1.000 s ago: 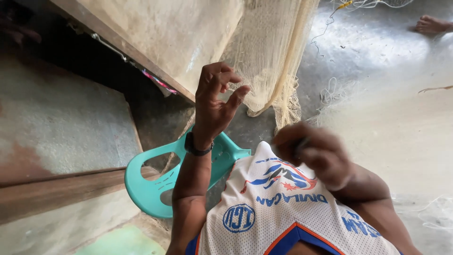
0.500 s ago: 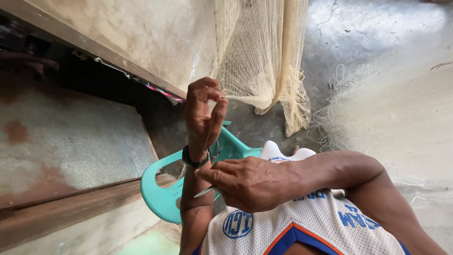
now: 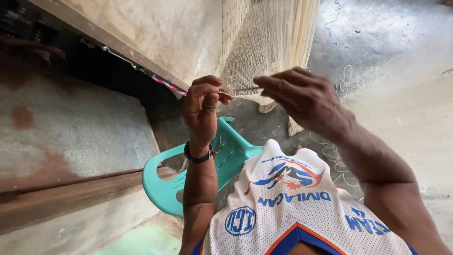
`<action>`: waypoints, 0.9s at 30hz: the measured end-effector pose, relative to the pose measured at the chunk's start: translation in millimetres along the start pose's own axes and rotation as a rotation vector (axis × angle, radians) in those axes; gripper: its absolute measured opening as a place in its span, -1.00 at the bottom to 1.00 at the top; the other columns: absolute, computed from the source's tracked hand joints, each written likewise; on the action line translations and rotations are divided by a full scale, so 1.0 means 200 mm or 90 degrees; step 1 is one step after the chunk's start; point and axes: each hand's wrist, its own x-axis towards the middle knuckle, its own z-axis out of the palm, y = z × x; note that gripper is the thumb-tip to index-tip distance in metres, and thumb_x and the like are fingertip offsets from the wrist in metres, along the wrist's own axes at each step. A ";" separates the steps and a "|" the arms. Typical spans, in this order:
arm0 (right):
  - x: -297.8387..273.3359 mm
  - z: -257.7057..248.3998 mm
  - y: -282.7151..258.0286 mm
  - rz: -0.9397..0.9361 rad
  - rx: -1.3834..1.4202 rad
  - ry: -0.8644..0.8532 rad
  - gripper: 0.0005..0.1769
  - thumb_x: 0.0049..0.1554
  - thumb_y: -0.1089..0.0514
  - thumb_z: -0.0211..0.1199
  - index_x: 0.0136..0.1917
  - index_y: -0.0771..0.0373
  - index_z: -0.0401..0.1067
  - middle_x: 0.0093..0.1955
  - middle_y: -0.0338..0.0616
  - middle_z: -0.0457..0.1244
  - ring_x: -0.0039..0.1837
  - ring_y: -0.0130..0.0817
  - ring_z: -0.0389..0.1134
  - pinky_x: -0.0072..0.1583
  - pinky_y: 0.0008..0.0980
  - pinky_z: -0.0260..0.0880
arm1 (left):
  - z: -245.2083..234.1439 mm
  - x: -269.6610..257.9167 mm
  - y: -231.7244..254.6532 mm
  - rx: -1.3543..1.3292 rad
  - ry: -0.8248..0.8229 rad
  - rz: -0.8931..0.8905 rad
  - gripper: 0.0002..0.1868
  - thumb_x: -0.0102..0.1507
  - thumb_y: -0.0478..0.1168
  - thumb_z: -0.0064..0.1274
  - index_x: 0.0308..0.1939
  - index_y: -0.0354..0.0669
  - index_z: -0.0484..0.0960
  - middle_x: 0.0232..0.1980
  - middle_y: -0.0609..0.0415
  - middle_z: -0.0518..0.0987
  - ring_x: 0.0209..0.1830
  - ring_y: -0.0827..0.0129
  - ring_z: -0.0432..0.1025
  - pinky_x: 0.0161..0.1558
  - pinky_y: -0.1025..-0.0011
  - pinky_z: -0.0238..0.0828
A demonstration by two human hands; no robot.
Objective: Repairing or mending a large fishing net using a net-mending needle while sitting on a chair.
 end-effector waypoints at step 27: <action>0.17 0.28 0.17 -0.396 -0.166 0.146 -0.68 0.20 0.25 0.08 0.15 0.18 0.57 -0.05 -0.03 0.27 -0.20 -0.33 0.32 -0.14 -0.32 0.47 | 0.07 0.04 -0.20 -0.269 -0.054 -0.030 -0.92 0.47 -0.35 -0.15 -0.05 -0.31 0.43 0.10 -0.25 0.55 -0.08 0.21 0.58 -0.14 0.35 0.47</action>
